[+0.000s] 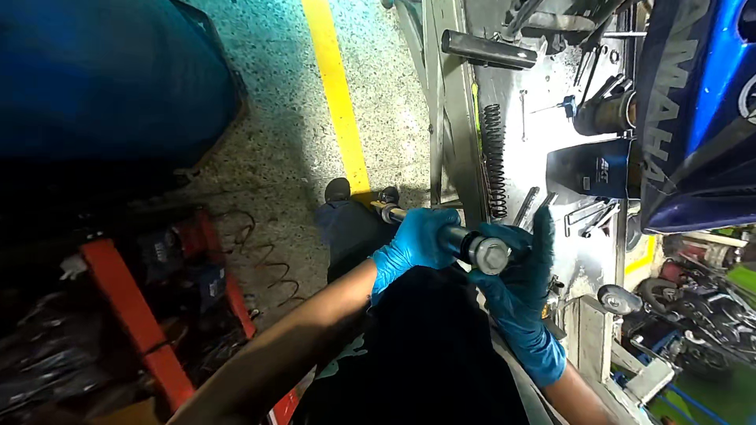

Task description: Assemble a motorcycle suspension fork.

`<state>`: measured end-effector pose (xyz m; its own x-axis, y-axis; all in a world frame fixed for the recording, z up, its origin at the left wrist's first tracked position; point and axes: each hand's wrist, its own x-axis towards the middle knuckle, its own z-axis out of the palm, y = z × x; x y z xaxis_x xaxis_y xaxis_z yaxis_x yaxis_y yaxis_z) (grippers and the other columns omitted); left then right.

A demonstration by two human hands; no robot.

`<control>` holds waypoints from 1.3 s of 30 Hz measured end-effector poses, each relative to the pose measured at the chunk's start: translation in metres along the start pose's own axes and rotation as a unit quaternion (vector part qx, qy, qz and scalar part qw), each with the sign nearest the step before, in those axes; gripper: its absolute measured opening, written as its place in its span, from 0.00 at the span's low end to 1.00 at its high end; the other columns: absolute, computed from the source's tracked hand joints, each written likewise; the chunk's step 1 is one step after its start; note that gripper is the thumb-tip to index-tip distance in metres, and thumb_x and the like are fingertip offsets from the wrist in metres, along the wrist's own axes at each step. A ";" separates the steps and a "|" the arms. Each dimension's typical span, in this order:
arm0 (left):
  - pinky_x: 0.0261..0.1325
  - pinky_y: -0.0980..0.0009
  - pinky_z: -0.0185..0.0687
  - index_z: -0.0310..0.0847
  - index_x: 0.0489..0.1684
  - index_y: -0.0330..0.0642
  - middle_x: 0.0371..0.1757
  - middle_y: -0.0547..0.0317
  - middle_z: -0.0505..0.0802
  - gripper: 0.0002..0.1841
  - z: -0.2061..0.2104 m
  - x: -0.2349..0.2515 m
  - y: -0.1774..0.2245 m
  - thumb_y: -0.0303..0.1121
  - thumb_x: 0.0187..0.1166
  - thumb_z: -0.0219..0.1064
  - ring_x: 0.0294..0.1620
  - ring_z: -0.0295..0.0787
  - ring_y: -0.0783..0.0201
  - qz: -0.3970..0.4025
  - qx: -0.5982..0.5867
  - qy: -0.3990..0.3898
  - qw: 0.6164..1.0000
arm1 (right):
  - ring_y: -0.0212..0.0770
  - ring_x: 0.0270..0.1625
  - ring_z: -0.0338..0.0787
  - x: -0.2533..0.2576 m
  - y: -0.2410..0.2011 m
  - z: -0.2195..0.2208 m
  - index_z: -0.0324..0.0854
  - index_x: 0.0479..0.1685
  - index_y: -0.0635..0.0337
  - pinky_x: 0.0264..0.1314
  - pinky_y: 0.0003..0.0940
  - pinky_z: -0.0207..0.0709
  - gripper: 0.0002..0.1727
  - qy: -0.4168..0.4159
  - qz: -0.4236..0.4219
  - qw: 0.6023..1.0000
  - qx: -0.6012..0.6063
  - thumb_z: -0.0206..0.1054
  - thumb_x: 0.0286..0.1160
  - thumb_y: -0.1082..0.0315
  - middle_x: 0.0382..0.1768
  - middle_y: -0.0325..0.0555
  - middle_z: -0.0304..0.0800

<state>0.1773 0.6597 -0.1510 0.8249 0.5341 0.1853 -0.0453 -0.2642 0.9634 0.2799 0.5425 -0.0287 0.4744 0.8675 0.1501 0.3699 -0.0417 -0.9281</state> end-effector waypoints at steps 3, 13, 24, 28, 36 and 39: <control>0.25 0.58 0.81 0.85 0.27 0.41 0.22 0.57 0.88 0.19 0.002 -0.001 -0.018 0.44 0.44 0.80 0.23 0.87 0.61 -0.001 -0.002 0.014 1.000 | 0.39 0.65 0.89 0.006 -0.001 -0.009 0.49 0.94 0.33 0.70 0.36 0.85 0.51 0.021 0.048 0.999 0.002 0.79 0.71 0.62 0.71 0.35 0.86; 0.23 0.51 0.80 0.85 0.27 0.40 0.22 0.53 0.89 0.18 0.006 0.000 -0.061 0.45 0.45 0.77 0.23 0.89 0.54 -0.016 0.018 0.024 0.999 | 0.41 0.71 0.87 0.017 0.042 0.007 0.81 0.66 0.51 0.74 0.40 0.84 0.25 -0.081 -0.021 0.979 -0.187 0.80 0.67 0.67 0.65 0.42 0.90; 0.23 0.49 0.80 0.84 0.26 0.40 0.22 0.53 0.89 0.18 0.009 0.003 -0.086 0.44 0.45 0.77 0.24 0.89 0.52 -0.029 0.008 0.012 0.999 | 0.42 0.64 0.89 0.022 0.050 0.017 0.74 0.81 0.54 0.67 0.44 0.83 0.36 -0.119 0.010 0.934 -0.337 0.77 0.68 0.60 0.65 0.47 0.90; 0.27 0.47 0.83 0.85 0.26 0.38 0.25 0.50 0.90 0.19 0.014 -0.009 -0.114 0.43 0.43 0.79 0.28 0.91 0.49 -0.029 0.013 -0.001 0.999 | 0.42 0.63 0.87 0.018 0.067 0.036 0.86 0.69 0.47 0.64 0.41 0.83 0.28 -0.151 0.072 0.902 -0.397 0.78 0.63 0.59 0.61 0.46 0.88; 0.37 0.42 0.86 0.86 0.30 0.36 0.31 0.45 0.93 0.22 0.029 -0.047 -0.187 0.39 0.38 0.84 0.37 0.94 0.43 -0.063 0.007 -0.039 0.997 | 0.37 0.60 0.90 0.000 0.122 0.069 0.87 0.65 0.55 0.63 0.32 0.85 0.25 -0.212 0.122 0.882 -0.403 0.79 0.65 0.62 0.59 0.47 0.91; 0.36 0.46 0.86 0.85 0.28 0.37 0.29 0.47 0.91 0.20 0.030 -0.064 -0.200 0.39 0.39 0.82 0.35 0.93 0.46 -0.066 0.013 -0.010 0.998 | 0.40 0.60 0.92 -0.005 0.131 0.084 0.87 0.67 0.55 0.60 0.35 0.87 0.26 -0.210 0.123 0.884 -0.399 0.79 0.65 0.62 0.61 0.50 0.90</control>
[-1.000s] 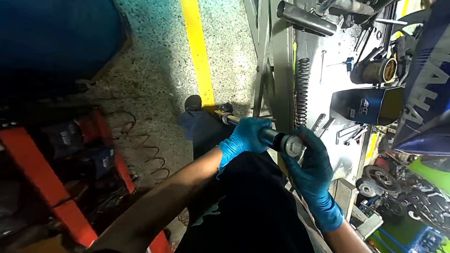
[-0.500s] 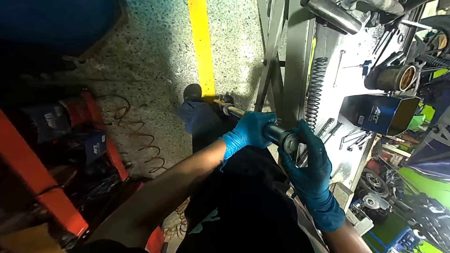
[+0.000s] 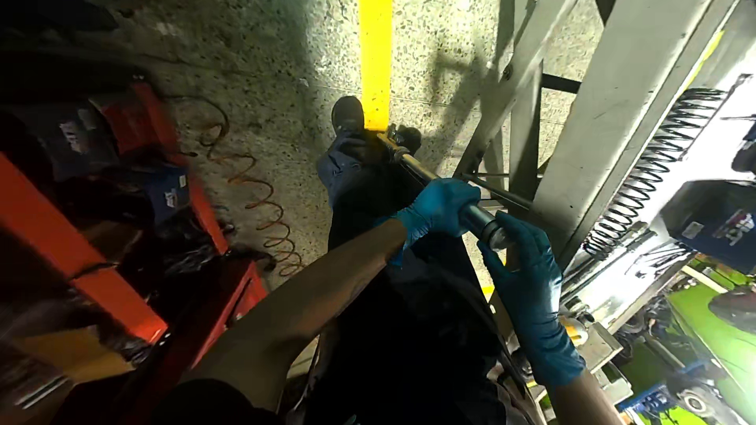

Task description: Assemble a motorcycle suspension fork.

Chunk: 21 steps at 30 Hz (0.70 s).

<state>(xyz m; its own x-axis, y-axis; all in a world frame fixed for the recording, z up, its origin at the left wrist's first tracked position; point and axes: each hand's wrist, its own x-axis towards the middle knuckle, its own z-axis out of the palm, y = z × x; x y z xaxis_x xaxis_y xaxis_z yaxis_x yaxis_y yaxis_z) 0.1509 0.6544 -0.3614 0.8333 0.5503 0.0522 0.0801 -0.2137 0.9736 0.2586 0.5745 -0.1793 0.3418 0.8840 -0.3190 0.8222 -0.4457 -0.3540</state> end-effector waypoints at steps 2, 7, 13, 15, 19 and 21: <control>0.36 0.45 0.87 0.86 0.29 0.36 0.30 0.46 0.92 0.20 -0.005 -0.003 -0.001 0.38 0.41 0.83 0.36 0.94 0.45 -0.018 0.005 0.001 1.000 | 0.41 0.60 0.92 0.003 -0.008 0.004 0.86 0.67 0.56 0.59 0.38 0.87 0.26 -0.004 0.014 1.000 -0.001 0.78 0.67 0.61 0.62 0.51 0.90; 0.42 0.44 0.87 0.86 0.33 0.35 0.34 0.45 0.93 0.20 -0.019 -0.019 0.002 0.34 0.41 0.83 0.41 0.93 0.44 -0.049 -0.031 -0.035 0.998 | 0.48 0.61 0.92 -0.001 -0.028 0.013 0.79 0.77 0.60 0.60 0.45 0.86 0.33 -0.009 0.038 0.999 -0.020 0.77 0.69 0.61 0.63 0.54 0.90; 0.46 0.45 0.87 0.86 0.34 0.34 0.35 0.44 0.93 0.22 -0.038 -0.040 0.009 0.34 0.40 0.86 0.42 0.93 0.43 -0.028 -0.044 -0.087 0.995 | 0.50 0.55 0.93 -0.024 -0.043 0.031 0.71 0.83 0.61 0.56 0.47 0.87 0.41 -0.002 0.023 1.000 -0.012 0.79 0.65 0.59 0.59 0.57 0.90; 0.48 0.44 0.87 0.87 0.35 0.33 0.37 0.42 0.94 0.24 -0.041 -0.043 0.015 0.33 0.39 0.87 0.44 0.94 0.42 -0.025 -0.042 -0.111 0.993 | 0.51 0.55 0.92 -0.031 -0.045 0.035 0.73 0.80 0.61 0.56 0.48 0.87 0.40 0.004 0.029 1.000 -0.006 0.80 0.63 0.60 0.59 0.57 0.90; 0.50 0.45 0.87 0.87 0.35 0.32 0.37 0.42 0.94 0.24 -0.035 -0.050 0.018 0.33 0.38 0.88 0.45 0.94 0.42 -0.015 -0.030 -0.108 0.994 | 0.53 0.51 0.93 -0.038 -0.042 0.038 0.66 0.85 0.63 0.52 0.52 0.87 0.46 -0.009 0.043 0.999 -0.004 0.79 0.62 0.60 0.54 0.57 0.91; 0.51 0.46 0.88 0.87 0.35 0.33 0.38 0.42 0.94 0.25 -0.026 -0.059 0.026 0.34 0.36 0.87 0.45 0.94 0.42 -0.021 -0.021 -0.083 0.996 | 0.52 0.52 0.92 -0.045 -0.042 0.034 0.61 0.88 0.64 0.54 0.52 0.87 0.49 -0.035 0.056 0.998 0.008 0.79 0.64 0.57 0.54 0.56 0.90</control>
<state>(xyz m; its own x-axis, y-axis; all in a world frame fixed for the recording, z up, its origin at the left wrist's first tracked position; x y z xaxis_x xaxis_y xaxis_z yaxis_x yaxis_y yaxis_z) 0.0893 0.6377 -0.3333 0.9089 0.4164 -0.0224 0.0966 -0.1581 0.9827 0.1931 0.5488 -0.1801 0.3987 0.8161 -0.4184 0.7731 -0.5445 -0.3254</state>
